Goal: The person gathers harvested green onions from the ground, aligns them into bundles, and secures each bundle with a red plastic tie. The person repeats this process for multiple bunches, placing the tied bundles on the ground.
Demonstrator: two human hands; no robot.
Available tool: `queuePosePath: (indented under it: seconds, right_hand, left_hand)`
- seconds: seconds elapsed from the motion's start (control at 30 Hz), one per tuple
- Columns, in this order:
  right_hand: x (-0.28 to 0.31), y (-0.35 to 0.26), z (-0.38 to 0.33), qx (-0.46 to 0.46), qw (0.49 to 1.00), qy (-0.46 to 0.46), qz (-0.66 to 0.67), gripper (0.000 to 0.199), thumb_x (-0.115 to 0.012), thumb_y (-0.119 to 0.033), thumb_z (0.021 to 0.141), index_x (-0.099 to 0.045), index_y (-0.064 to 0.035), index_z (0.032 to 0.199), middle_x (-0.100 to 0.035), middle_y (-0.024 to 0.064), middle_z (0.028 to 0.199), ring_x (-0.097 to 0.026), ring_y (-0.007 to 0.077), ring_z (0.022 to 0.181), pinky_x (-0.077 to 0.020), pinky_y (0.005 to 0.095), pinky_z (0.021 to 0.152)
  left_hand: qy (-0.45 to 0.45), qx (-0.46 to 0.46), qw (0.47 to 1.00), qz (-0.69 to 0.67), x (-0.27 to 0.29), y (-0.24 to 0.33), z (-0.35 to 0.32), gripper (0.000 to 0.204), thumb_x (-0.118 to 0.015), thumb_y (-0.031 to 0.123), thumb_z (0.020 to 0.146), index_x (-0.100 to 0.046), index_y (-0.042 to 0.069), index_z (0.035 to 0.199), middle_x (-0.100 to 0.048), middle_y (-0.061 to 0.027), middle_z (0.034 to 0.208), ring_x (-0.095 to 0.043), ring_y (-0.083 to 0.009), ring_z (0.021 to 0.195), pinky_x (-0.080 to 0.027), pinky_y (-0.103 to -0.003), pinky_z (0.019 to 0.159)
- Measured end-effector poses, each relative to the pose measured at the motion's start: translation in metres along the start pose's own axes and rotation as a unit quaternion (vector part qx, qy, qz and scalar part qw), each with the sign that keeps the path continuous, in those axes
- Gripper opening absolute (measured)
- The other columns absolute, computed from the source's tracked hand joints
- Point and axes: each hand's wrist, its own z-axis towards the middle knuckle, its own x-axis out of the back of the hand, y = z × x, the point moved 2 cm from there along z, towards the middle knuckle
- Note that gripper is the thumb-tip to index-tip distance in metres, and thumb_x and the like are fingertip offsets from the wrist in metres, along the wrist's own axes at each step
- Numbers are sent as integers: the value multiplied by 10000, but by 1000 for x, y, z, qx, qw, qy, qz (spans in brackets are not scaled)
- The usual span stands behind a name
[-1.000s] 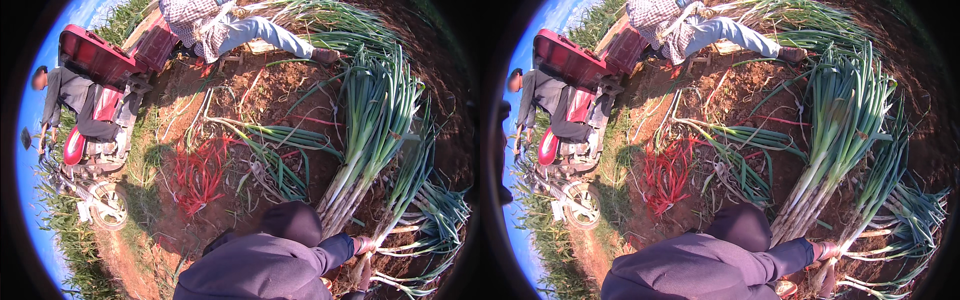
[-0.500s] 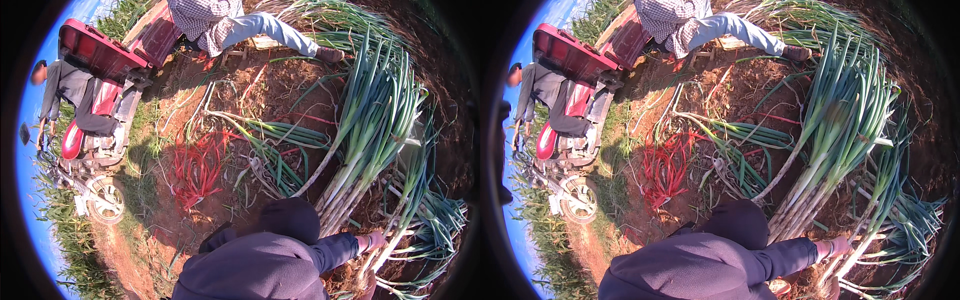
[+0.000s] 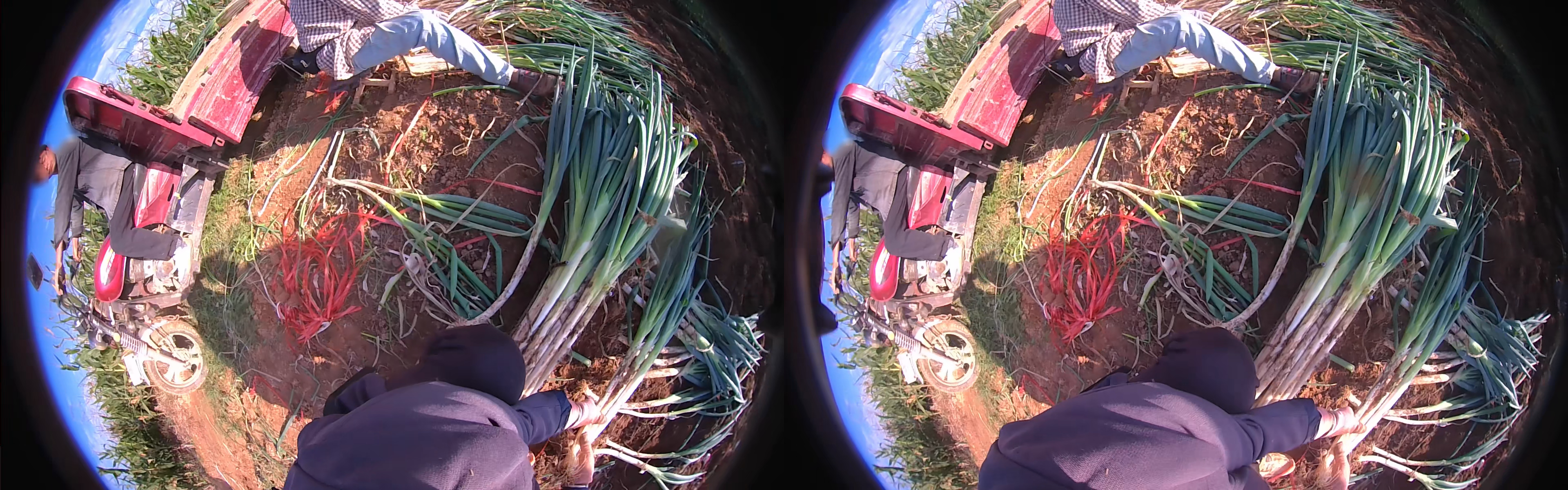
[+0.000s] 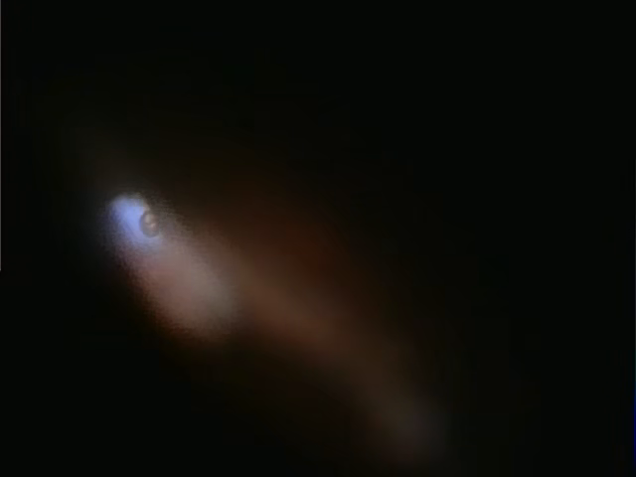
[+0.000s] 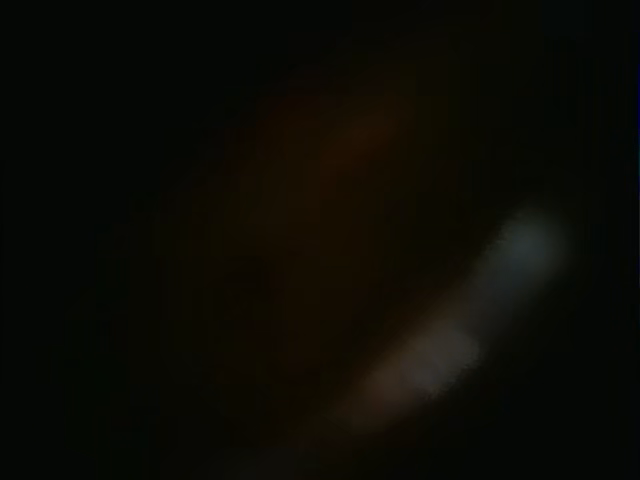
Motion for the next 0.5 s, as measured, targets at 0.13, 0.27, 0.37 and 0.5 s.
queuePosePath:
  seconds: [0.13,0.27,0.37,0.5]
  right_hand:
    - [-8,2,-43,-48,998,23,32,321,-786,-60,869,-637,17,1143,-699,60,1012,-671,132,901,-549,302,808]
    - [-1,13,-123,-111,989,32,88,350,-795,-51,866,-634,18,1170,-710,66,1044,-683,136,925,-560,304,830]
    - [-4,8,-201,-154,975,28,160,372,-801,-44,865,-631,18,1190,-719,71,1068,-692,139,943,-568,305,847]
    - [-48,-48,-250,-183,962,117,163,486,-808,-27,834,-587,12,1264,-715,67,1071,-689,143,946,-574,315,843]
  left_hand:
    - [-53,18,994,-94,-19,-3,-13,279,-666,291,983,-710,26,1061,-747,-145,965,-718,-303,848,-570,-471,862]
    - [-162,-49,957,-237,-31,-4,-39,350,-714,339,960,-708,7,1071,-746,-150,952,-721,-285,835,-588,-480,831]
    - [-146,-29,943,-297,-17,5,-41,393,-765,342,897,-694,35,1131,-751,-150,1003,-731,-302,816,-609,-486,743]
    - [-132,-59,939,-312,-45,64,-76,324,-758,298,907,-679,65,1118,-729,-103,956,-718,-300,788,-615,-498,722]
